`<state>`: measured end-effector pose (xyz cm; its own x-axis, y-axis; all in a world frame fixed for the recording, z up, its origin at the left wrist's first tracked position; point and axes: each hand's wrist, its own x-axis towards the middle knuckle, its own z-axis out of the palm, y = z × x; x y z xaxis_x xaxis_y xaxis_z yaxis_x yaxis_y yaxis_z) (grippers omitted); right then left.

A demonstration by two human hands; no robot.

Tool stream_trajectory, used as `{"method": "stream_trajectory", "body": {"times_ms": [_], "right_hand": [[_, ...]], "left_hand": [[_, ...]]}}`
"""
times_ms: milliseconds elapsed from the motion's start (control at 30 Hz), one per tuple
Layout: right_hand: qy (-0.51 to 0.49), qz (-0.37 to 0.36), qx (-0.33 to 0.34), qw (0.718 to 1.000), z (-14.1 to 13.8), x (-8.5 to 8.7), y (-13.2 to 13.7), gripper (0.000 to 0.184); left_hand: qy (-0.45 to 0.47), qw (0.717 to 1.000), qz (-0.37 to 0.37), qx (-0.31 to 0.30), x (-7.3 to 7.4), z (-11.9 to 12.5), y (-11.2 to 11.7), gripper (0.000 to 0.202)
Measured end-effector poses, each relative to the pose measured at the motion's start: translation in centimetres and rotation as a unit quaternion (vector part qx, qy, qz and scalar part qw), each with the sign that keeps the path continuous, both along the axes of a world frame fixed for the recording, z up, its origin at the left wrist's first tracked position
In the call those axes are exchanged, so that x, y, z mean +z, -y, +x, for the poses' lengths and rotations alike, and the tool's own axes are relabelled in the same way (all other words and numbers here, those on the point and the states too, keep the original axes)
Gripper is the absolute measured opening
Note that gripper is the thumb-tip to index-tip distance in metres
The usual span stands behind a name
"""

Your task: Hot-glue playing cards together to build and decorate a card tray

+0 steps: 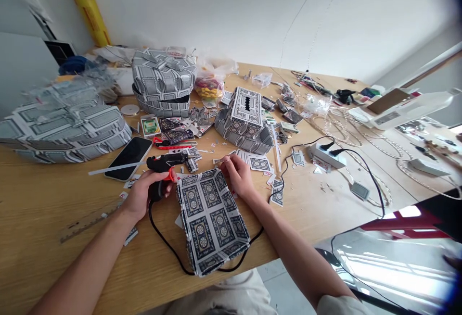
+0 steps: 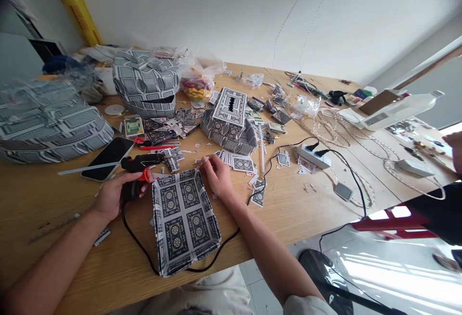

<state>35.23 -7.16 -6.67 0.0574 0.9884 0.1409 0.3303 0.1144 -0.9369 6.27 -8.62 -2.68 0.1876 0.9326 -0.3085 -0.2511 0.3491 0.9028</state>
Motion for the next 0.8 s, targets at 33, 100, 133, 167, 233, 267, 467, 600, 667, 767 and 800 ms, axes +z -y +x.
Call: {"method": "stream_trajectory", "body": {"times_ms": [33, 100, 133, 167, 233, 267, 467, 600, 667, 767, 800], "right_hand": [[0.003, 0.0, -0.001, 1.0, -0.01, 0.02, 0.0, 0.045], [0.006, 0.001, -0.001, 1.0, -0.02, 0.1, 0.01, 0.045], [0.007, 0.001, 0.001, 1.0, -0.02, 0.15, 0.02, 0.045], [0.009, 0.002, 0.002, 1.0, -0.02, 0.2, 0.02, 0.045], [0.018, 0.006, 0.005, 1.0, -0.02, 0.28, 0.01, 0.044], [0.022, 0.007, 0.005, 1.0, -0.02, 0.32, 0.01, 0.044], [0.028, 0.007, 0.008, 1.0, -0.1, 0.47, 0.08, 0.043], [0.026, 0.01, 0.011, 1.0, -0.19, 0.62, 0.12, 0.042], [0.028, 0.009, 0.011, 1.0, -0.21, 0.66, 0.1, 0.042], [0.026, 0.007, 0.012, 1.0, -0.2, 0.62, 0.06, 0.042], [0.027, 0.007, 0.012, 1.0, -0.19, 0.6, 0.05, 0.041]], "left_hand": [[0.001, 1.0, 0.0, -0.001, -0.05, -0.02, -0.01, 0.032], [0.001, 1.0, 0.002, -0.004, -0.15, -0.06, -0.04, 0.031], [0.001, 1.0, 0.003, -0.007, -0.21, -0.08, -0.04, 0.031], [0.001, 1.0, 0.005, -0.01, -0.26, -0.1, -0.04, 0.031], [0.001, 1.0, 0.007, -0.012, -0.34, -0.13, -0.05, 0.032], [0.0, 1.0, 0.008, -0.012, -0.37, -0.14, -0.05, 0.032], [0.001, 1.0, 0.004, -0.005, -0.33, 0.04, -0.12, 0.035], [-0.001, 1.0, 0.0, -0.006, -0.41, 0.07, -0.12, 0.036], [-0.004, 1.0, -0.004, -0.004, -0.5, 0.0, -0.07, 0.036], [-0.007, 1.0, -0.01, 0.003, -0.6, -0.1, 0.03, 0.037], [-0.007, 1.0, -0.012, 0.004, -0.6, -0.11, 0.05, 0.037]]}}
